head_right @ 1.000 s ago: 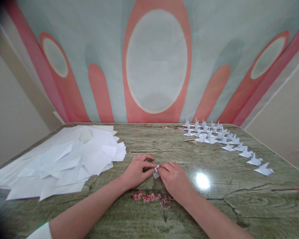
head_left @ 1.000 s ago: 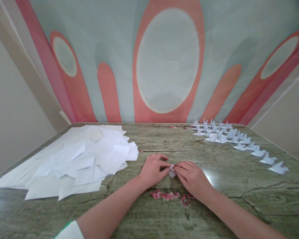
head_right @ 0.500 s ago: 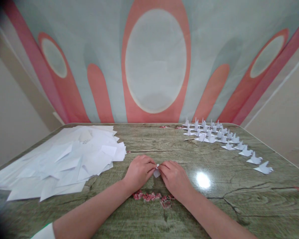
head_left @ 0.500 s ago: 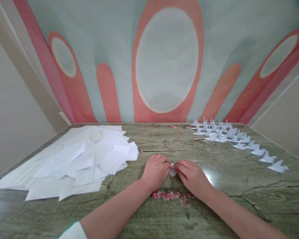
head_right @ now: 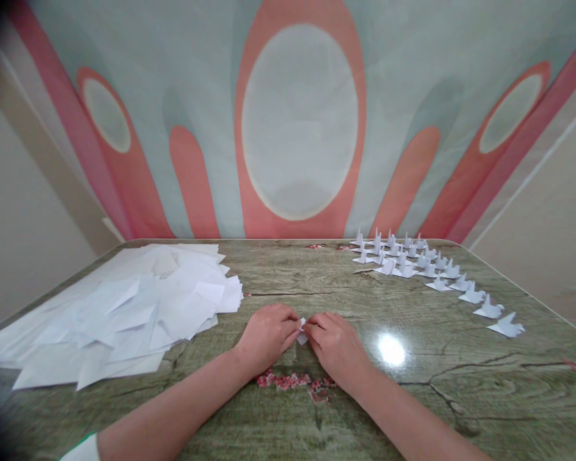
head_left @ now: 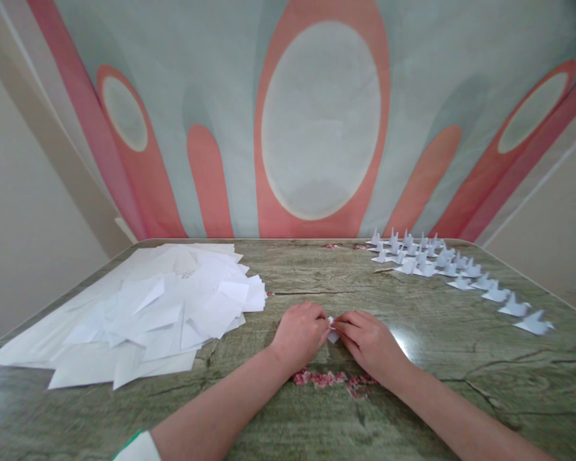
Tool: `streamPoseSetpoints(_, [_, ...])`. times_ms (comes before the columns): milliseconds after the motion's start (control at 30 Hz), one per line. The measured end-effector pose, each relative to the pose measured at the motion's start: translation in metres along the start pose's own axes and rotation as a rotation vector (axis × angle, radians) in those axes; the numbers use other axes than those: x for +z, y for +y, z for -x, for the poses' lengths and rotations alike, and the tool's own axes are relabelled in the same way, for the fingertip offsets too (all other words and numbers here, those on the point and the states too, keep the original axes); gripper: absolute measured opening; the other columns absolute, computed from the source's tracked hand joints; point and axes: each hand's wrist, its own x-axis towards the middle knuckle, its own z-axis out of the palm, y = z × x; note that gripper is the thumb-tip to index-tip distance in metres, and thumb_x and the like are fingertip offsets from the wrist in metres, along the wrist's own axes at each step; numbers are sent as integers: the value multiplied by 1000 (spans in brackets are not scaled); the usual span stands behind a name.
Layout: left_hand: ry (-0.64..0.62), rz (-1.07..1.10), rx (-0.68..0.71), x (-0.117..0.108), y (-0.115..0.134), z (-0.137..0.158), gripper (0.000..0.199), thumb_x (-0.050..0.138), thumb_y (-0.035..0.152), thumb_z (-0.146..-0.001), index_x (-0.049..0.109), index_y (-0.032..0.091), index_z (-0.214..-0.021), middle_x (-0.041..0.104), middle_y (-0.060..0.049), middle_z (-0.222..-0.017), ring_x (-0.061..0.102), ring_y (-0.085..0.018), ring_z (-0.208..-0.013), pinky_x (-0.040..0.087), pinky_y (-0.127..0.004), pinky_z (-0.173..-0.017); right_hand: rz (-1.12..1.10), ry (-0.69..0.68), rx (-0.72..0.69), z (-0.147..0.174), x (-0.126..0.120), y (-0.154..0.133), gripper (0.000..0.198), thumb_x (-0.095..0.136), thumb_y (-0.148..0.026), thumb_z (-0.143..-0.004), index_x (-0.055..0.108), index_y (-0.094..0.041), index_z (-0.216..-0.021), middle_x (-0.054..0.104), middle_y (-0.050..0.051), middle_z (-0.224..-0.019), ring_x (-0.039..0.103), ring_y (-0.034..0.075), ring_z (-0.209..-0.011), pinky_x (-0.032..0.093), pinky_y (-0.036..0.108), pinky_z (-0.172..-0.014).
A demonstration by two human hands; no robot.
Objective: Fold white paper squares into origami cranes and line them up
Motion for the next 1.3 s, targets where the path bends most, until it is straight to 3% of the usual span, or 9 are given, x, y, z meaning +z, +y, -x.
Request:
streamPoseSetpoints(333, [-30,-13,30,-6,4,6,28,47,38,-86,60,18,-99,59,-6,-92,52,-21,-91,43,-33,-79,21,-37,-40,1,-1,0,17,51,-13,-83,66,-18,-90,61,6,-86,55,18,-82,46,32,-74])
streamPoseSetpoints(533, [-71,-2,54,-13,4,9,25,49,22,-80,59,17,-103,58,-8,-100,49,-22,-99,41,-35,-86,90,-83,-50,3,-5,-3,25,51,-6,-78,64,-18,-96,59,7,-89,51,19,-86,42,33,-75])
streamPoseSetpoints(667, [-77,22,62,-12,-1,8,26,49,15,-78,60,19,-102,56,-8,-104,47,-22,-103,41,-35,-88,120,-45,-67,3,-5,-5,23,49,-9,-82,63,-19,-97,60,7,-89,49,20,-86,39,34,-74])
streamPoseSetpoints(933, [-22,77,55,-1,-11,6,28,49,12,-80,63,23,-102,56,-6,-105,44,-21,-107,41,-36,-90,112,-82,-110,2,-4,-2,22,46,-15,-87,62,-20,-101,59,6,-87,48,18,-85,37,33,-75])
streamPoseSetpoints(1300, [-35,76,29,2,-13,7,30,51,13,-80,63,27,-103,55,-5,-109,43,-22,-110,39,-38,-93,199,-242,-124,-2,-13,-6,29,51,-10,-81,59,-21,-107,57,6,-90,49,20,-87,36,34,-75])
